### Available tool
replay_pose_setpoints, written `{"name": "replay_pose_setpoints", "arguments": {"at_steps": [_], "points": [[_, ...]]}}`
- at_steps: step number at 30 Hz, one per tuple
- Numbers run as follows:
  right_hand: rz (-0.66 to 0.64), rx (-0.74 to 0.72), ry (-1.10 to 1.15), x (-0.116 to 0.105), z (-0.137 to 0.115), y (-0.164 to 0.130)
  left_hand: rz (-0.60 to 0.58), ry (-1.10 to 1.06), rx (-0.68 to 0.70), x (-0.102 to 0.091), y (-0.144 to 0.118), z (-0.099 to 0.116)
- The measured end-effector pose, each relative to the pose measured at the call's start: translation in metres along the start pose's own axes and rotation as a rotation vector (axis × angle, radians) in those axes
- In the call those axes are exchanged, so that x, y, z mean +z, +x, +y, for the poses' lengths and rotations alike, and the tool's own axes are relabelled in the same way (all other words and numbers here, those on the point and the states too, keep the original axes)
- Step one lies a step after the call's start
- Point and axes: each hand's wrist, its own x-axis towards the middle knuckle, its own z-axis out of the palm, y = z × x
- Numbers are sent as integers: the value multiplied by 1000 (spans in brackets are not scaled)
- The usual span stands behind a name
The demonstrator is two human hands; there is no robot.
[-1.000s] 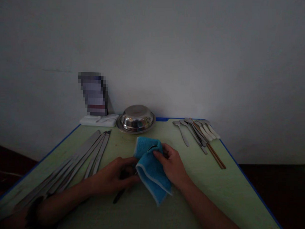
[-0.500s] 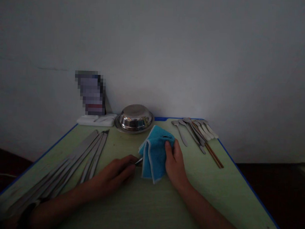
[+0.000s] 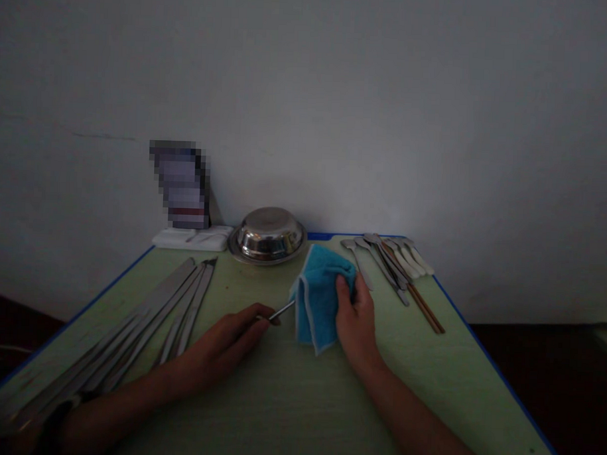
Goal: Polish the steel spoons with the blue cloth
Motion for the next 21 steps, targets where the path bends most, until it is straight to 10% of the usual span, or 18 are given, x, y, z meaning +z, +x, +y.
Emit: {"name": "replay_pose_setpoints", "arguments": {"at_steps": [5,12,21], "points": [[151,-13,2,-16,-4,14,36,-56,-44,0,1,-5],[21,-9,-106,-15,-19,6,52,-25,-26,1,0,-4],[125,157,248,-14,-2,14,164,-90,-27,0,0,-7]]}}
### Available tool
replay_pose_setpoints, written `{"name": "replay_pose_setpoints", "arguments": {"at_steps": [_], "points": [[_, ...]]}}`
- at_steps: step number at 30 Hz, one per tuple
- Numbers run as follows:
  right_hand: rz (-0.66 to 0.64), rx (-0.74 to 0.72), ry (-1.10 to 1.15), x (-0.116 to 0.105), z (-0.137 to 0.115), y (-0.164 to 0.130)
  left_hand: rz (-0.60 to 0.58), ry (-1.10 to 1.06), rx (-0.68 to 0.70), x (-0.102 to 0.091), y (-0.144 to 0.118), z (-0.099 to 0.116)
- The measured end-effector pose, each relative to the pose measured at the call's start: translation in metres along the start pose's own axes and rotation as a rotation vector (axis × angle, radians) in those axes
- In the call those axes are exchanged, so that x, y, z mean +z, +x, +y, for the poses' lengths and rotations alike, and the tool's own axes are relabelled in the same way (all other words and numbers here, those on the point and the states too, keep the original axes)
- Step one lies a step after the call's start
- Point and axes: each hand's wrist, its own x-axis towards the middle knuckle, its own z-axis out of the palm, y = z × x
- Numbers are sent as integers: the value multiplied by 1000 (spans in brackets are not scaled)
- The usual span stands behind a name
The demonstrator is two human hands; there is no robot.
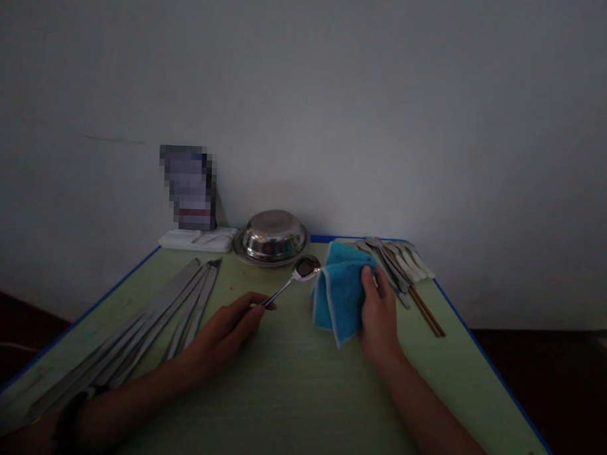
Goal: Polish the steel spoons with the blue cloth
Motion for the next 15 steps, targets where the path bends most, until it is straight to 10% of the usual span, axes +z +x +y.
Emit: {"name": "replay_pose_setpoints", "arguments": {"at_steps": [6,15], "points": [[-175,142,49,12,1,-19,-96,135,99,0,-2,3],[-476,-106,-368,12,-23,-25,-66,255,188,-11,-2,14]]}}
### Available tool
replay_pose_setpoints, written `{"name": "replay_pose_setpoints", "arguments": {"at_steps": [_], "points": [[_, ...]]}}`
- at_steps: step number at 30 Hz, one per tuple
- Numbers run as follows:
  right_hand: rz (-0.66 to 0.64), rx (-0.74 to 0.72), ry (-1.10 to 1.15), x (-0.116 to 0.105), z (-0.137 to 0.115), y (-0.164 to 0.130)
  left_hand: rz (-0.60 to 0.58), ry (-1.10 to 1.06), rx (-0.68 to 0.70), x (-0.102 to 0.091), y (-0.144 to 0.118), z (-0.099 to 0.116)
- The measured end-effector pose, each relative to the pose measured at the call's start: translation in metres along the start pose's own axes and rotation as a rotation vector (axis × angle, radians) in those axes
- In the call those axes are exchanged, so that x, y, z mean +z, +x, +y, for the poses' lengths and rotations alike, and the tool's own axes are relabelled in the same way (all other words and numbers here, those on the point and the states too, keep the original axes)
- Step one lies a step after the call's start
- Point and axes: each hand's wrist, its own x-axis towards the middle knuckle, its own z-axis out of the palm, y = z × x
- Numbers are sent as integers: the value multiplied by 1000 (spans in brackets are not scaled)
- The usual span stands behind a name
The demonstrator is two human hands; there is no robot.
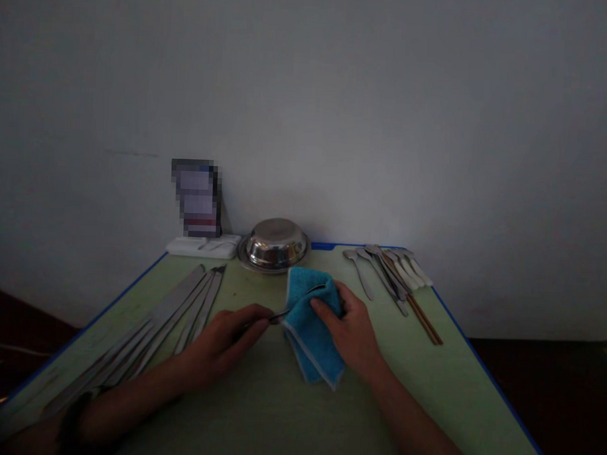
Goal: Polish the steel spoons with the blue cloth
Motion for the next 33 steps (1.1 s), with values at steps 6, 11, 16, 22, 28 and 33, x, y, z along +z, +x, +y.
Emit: {"name": "replay_pose_setpoints", "arguments": {"at_steps": [6,11,16,22,28,33], "points": [[-313,-336,-407,-20,-65,26,40,251,-9,-81,15,35],[-292,-552,-545,-9,-121,46,-20,410,-32,-139,18,68],[-184,-600,-438,2,-136,50,34,430,-67,-152,4,77],[-317,-549,-512,-5,-136,43,68,470,-37,-154,-7,73],[-301,-457,-592,-7,-138,37,43,488,9,-152,-6,74],[-285,-450,-752,-10,-129,40,49,551,79,-140,4,78]]}}
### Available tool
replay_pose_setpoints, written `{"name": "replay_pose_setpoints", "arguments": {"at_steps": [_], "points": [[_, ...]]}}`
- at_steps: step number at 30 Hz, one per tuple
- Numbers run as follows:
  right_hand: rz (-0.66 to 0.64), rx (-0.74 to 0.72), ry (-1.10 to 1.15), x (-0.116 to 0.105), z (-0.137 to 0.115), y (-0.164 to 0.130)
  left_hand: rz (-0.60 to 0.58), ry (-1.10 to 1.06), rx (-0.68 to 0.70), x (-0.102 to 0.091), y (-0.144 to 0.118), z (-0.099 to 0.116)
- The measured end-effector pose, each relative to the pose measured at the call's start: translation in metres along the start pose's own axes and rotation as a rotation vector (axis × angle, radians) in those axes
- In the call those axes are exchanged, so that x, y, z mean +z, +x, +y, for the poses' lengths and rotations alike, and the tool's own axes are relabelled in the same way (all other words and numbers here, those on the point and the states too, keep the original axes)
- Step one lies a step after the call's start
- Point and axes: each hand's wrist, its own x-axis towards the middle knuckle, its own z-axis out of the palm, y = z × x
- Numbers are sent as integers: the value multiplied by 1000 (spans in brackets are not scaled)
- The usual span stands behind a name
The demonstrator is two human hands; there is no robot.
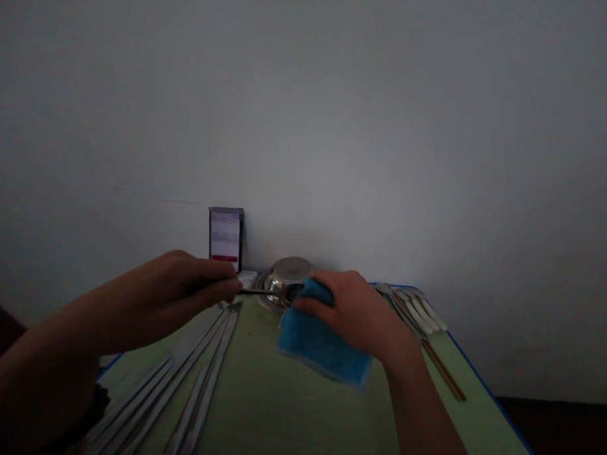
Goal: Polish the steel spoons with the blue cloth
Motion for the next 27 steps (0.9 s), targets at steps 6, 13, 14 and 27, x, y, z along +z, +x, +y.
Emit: {"name": "replay_pose_setpoints", "arguments": {"at_steps": [6,13,14,27], "points": [[-14,-31,-103,-5,12,-4,82,124,-10,14,9,17],[-6,-37,-127,-4,14,-3,25,0,-24,21,18,9],[3,-47,-126,-2,14,-2,-12,-34,-19,23,20,7],[-197,-41,163,3,-1,-2,-195,-77,8,20,13,3]]}}
